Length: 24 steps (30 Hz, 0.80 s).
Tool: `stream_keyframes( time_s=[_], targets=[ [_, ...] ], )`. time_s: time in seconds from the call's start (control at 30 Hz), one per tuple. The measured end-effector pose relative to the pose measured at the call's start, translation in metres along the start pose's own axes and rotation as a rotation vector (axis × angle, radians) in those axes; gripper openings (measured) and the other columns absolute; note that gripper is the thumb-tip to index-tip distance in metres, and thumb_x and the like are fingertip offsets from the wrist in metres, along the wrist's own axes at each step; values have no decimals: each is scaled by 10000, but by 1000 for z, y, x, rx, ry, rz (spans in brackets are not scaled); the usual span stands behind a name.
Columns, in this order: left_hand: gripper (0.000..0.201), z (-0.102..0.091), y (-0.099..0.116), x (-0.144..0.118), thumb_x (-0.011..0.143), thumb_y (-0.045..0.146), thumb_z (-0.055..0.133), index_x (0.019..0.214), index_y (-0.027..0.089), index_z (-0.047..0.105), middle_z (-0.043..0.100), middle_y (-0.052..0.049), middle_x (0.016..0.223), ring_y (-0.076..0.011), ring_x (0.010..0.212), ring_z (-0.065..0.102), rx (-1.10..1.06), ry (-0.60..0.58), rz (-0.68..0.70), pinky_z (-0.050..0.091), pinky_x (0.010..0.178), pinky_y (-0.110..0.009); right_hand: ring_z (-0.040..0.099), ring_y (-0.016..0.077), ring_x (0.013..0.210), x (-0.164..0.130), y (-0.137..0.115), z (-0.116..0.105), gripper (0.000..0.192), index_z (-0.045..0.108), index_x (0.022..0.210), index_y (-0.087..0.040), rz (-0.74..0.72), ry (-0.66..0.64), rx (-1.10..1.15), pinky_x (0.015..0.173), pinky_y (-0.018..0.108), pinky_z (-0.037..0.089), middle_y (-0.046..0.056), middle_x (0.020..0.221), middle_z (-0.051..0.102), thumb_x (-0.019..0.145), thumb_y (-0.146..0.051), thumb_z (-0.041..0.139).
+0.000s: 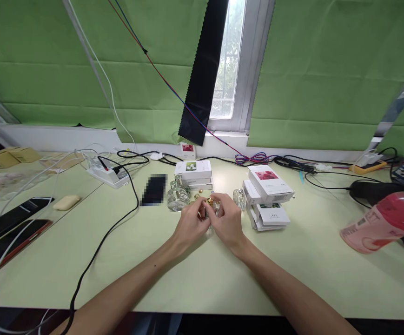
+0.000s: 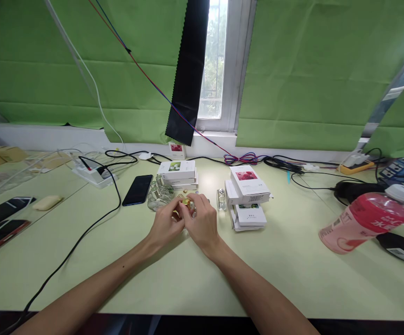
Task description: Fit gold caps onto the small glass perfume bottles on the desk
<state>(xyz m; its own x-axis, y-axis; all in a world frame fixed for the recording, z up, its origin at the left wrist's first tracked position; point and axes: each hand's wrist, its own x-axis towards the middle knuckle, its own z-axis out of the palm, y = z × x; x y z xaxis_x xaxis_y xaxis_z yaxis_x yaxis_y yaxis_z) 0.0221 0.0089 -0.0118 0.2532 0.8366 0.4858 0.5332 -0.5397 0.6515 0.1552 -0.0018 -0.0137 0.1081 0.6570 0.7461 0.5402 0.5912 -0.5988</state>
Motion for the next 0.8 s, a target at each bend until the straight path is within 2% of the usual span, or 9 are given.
stream_keyframes(
  time_s=[0.4,0.8],
  targets=[
    [177,0,0,0,817,193,580,993,190,595,548,45,663,-105,567,464,4,7,14,381,541,-225,507,115,556,2,-2,-1,77,650,967,-200,-5,10,-4,593,257,463,12,844,639,925,-260,627],
    [185,-1,1,0,800,179,578,984,200,584,574,47,679,-102,566,484,15,7,26,387,547,-220,500,107,558,0,-1,-2,90,647,973,-188,-14,-11,-33,594,251,433,8,863,631,933,-268,641]
  ],
)
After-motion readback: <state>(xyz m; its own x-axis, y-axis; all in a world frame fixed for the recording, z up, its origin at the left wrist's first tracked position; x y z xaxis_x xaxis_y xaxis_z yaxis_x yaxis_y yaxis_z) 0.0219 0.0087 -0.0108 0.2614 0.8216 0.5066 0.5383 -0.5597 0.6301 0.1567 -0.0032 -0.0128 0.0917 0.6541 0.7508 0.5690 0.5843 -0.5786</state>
